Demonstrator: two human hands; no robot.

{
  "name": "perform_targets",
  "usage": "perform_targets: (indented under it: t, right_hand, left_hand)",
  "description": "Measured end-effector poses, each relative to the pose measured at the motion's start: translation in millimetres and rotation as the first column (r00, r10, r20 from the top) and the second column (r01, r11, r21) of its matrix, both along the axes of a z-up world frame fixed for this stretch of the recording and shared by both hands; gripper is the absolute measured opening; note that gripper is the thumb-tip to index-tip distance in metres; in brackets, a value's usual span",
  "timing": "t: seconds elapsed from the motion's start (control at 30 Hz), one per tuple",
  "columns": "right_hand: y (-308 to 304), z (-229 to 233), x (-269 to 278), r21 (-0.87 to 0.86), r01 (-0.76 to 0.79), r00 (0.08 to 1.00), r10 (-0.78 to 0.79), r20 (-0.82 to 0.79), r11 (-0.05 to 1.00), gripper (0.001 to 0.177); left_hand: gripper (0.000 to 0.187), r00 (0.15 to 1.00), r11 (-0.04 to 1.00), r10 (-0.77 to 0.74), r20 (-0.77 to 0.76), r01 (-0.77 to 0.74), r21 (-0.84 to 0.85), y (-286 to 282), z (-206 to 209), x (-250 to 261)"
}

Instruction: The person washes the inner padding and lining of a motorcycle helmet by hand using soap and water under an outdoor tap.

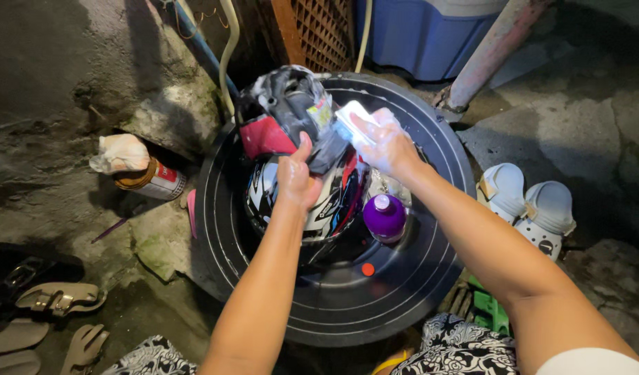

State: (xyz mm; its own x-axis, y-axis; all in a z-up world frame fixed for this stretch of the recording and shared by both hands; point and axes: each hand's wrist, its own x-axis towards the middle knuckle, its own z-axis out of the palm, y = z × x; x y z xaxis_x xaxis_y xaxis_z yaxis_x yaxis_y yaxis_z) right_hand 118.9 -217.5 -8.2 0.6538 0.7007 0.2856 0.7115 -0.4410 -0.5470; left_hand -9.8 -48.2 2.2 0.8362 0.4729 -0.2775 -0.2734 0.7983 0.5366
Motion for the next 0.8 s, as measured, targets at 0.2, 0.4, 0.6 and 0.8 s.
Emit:
perform_targets:
  t: [0.2,0.4,0.6,0.8]
  right_hand:
    - [20,5,-58,0.150,-0.288,0.942,0.253,0.220,0.946,0.067]
    - [25,7,-11,-0.276,0.111,0.993,-0.097,0.061,0.955,0.062]
    - [13,-17,-18,0.033,-0.178,0.956,0.165,0.242,0.983,0.070]
    - [-34,-134,67,-0.128,0.234,0.953,-0.253,-0.167,0.964,0.054]
  left_hand:
    - [0.041,0.998,0.997,-0.057,-0.012,0.056,-0.060,22,-5,12]
    - [0.034,0.999,1.000,-0.006,0.040,0.007,-0.024,14,-12,4]
    - [0.039,0.999,0.994,-0.031,-0.033,0.028,-0.106,23,2,0]
    - [0.035,0.995,0.994,-0.071,-0.066,0.076,0.077,18,42,-30]
